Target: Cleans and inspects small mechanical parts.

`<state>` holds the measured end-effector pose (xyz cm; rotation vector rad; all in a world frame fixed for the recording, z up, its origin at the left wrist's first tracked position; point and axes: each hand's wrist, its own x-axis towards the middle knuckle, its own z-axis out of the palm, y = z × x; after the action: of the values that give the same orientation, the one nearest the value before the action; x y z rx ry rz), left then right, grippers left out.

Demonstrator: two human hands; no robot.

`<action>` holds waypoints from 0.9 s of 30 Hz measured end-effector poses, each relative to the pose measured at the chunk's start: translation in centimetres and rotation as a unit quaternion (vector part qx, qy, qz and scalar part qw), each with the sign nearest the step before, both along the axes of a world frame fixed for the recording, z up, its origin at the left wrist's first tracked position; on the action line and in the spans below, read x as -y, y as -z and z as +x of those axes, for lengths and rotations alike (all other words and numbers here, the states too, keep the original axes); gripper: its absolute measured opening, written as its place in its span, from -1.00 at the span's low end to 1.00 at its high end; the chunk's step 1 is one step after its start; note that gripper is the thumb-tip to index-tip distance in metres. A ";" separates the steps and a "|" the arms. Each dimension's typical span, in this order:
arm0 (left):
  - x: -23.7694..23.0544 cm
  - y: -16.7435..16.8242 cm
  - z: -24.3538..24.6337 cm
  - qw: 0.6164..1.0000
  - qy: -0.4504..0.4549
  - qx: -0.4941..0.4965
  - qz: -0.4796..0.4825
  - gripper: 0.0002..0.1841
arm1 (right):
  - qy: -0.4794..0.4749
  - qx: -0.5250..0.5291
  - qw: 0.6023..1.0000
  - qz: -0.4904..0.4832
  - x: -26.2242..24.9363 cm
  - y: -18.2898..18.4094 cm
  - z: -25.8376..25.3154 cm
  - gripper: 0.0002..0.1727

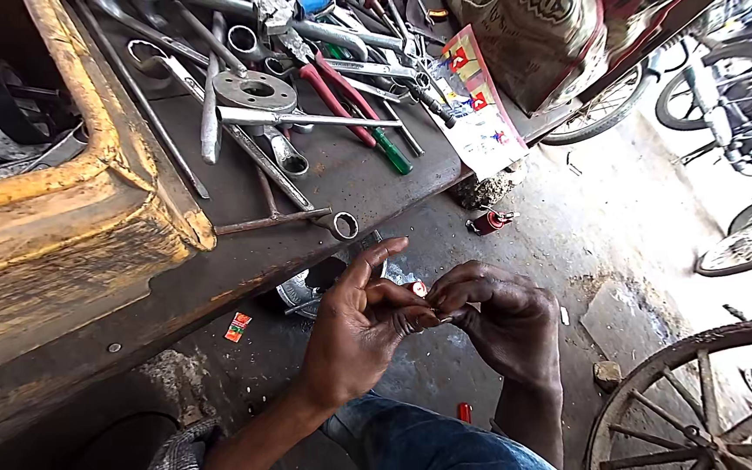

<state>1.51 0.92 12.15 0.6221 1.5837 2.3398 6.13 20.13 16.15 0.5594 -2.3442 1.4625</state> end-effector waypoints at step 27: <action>0.3 0.2 -0.3 1.000 0.026 -0.004 -0.015 -0.30 | 0.025 -0.012 0.995 0.095 -0.3 -0.4 0.1 -0.93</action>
<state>1.17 0.67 12.00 0.6591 1.5835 2.2745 6.23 20.40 16.56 0.5580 -2.4755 1.2126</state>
